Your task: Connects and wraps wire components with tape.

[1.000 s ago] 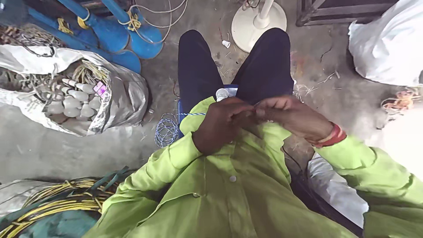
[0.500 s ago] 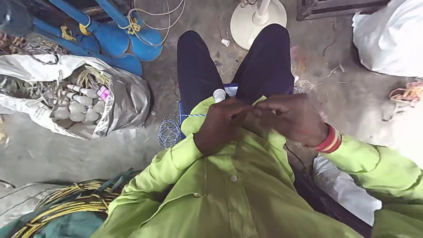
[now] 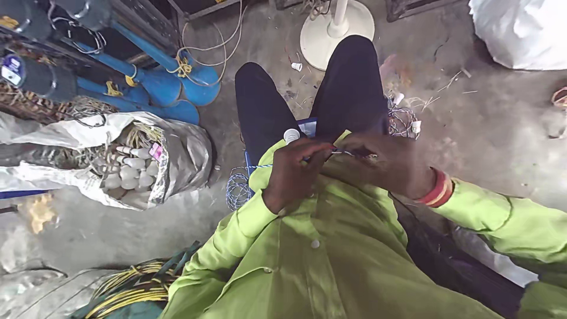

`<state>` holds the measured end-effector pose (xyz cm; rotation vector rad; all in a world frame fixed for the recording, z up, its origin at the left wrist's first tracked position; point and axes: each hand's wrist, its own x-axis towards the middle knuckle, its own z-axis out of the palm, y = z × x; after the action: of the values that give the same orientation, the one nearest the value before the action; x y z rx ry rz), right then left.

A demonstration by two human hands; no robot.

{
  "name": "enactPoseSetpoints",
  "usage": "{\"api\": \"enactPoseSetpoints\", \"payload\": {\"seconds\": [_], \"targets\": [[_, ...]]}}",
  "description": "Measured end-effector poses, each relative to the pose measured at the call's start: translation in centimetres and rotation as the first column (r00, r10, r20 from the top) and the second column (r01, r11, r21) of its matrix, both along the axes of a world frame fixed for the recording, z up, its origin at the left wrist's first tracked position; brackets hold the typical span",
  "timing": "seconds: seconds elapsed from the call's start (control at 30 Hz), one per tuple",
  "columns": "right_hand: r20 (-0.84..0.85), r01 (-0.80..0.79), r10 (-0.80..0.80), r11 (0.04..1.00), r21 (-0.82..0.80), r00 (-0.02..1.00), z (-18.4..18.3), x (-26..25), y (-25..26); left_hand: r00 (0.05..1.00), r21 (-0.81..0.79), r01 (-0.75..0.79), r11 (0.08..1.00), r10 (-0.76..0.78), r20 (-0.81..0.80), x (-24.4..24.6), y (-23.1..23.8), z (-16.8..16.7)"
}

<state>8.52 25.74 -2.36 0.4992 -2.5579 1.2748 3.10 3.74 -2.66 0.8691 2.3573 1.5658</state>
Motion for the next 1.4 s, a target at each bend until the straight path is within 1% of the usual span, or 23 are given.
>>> {"api": "enactPoseSetpoints", "payload": {"seconds": [0.1,0.2,0.27,0.33,0.4,0.47,0.5,0.53,0.6,0.67,0.7,0.77,0.83,0.97,1.07,1.13,1.2,1.23,1.27,1.3,1.33,1.37,1.4], "targets": [[-0.126,0.008,0.005,0.995,0.099,0.992,-1.3,0.1,-0.6,0.999,-0.04,-0.02,0.999,0.018,-0.051,0.2,-0.4,-0.2],[0.007,-0.005,0.004,0.997,0.082,1.0,-0.8,0.0,-0.8,0.991,-0.05,0.015,0.999,-0.022,-0.133,-0.2,-0.3,-0.7],[0.194,-0.026,0.036,0.998,-0.054,0.98,-0.6,-0.3,-0.5,0.98,-0.015,0.065,0.998,-0.066,-0.187,-0.2,-0.1,-1.3],[0.44,-0.009,0.149,0.953,-0.304,0.886,-0.2,-0.8,0.0,0.965,-0.022,0.09,0.996,-0.092,-0.245,-0.2,-0.2,-1.4],[0.649,0.135,0.276,0.85,-0.509,0.709,0.8,-1.3,0.4,0.95,-0.049,0.084,0.995,-0.095,-0.299,-0.2,0.0,-1.2],[0.761,0.285,0.37,0.768,-0.573,0.534,1.8,-1.5,0.6,0.943,-0.049,0.081,0.995,-0.093,-0.32,0.0,0.2,-0.8],[0.78,0.295,0.379,0.772,-0.563,0.498,2.2,-1.6,0.8,0.947,-0.046,0.077,0.996,-0.088,-0.31,0.1,0.3,-0.6],[0.77,0.237,0.359,0.809,-0.538,0.527,2.2,-1.7,0.9,0.955,-0.039,0.077,0.996,-0.085,-0.285,0.2,0.3,-0.5],[0.617,0.001,0.241,0.931,-0.365,0.749,1.8,-1.6,1.2,0.979,-0.014,0.064,0.998,-0.065,-0.191,0.1,0.1,-0.8],[0.327,-0.075,0.105,0.992,-0.103,0.939,1.1,-1.1,0.7,0.996,0.01,0.045,0.999,-0.045,-0.071,-0.1,-0.1,-1.0],[0.169,-0.062,0.064,0.998,-0.014,0.983,0.5,-0.9,0.4,0.999,0.025,0.042,0.999,-0.042,-0.02,-0.2,0.0,-1.0],[-0.078,-0.025,0.035,0.992,0.124,0.996,-0.7,-0.6,-0.1,0.999,0.034,0.03,0.999,-0.031,0.045,-0.2,0.1,-1.0],[-0.199,0.003,0.054,0.961,0.278,0.978,-1.3,-0.5,-0.2,0.997,0.026,0.013,1.0,-0.015,0.074,-0.2,0.1,-0.9],[-0.27,0.029,0.095,0.907,0.42,0.958,-1.3,-0.6,-0.1,0.997,-0.002,0.016,1.0,-0.016,0.07,-0.1,0.3,-0.7],[-0.149,-0.062,0.145,0.887,0.458,0.978,-1.0,-0.4,0.3,0.999,-0.036,0.029,0.999,-0.029,0.013,0.2,0.4,-0.9],[-0.032,-0.175,0.191,0.943,0.282,0.981,-0.7,-0.8,0.4,0.999,-0.064,0.049,0.997,-0.05,-0.014,0.2,0.0,-0.8],[0.329,-0.085,0.139,0.981,-0.173,0.934,-0.3,-1.3,0.5,0.998,-0.046,0.064,0.997,-0.064,0.004,-0.1,0.1,-0.5],[0.561,0.059,0.182,0.922,-0.384,0.808,0.1,-1.7,0.6,0.997,-0.032,0.066,0.997,-0.065,0.04,-0.2,0.2,-0.3],[0.743,0.275,0.265,0.81,-0.517,0.615,0.7,-2.1,0.4,0.995,-0.025,0.065,0.998,-0.063,0.082,-0.2,0.3,-0.1],[0.824,0.441,0.358,0.712,-0.546,0.44,1.0,-2.5,0.4,0.99,-0.014,0.064,0.998,-0.062,0.125,-0.3,0.4,0.0],[0.842,0.517,0.413,0.666,-0.538,0.346,1.3,-2.8,0.4,0.985,0.014,0.061,0.998,-0.063,0.163,-0.5,0.5,0.0],[0.839,0.506,0.424,0.67,-0.544,0.34,1.6,-2.9,0.4,0.979,0.052,0.055,0.997,-0.065,0.194,-0.7,0.4,0.0],[0.812,0.411,0.416,0.711,-0.571,0.409,1.6,-2.7,0.5,0.972,0.092,0.048,0.995,-0.068,0.225,-0.8,0.3,0.0]]}}
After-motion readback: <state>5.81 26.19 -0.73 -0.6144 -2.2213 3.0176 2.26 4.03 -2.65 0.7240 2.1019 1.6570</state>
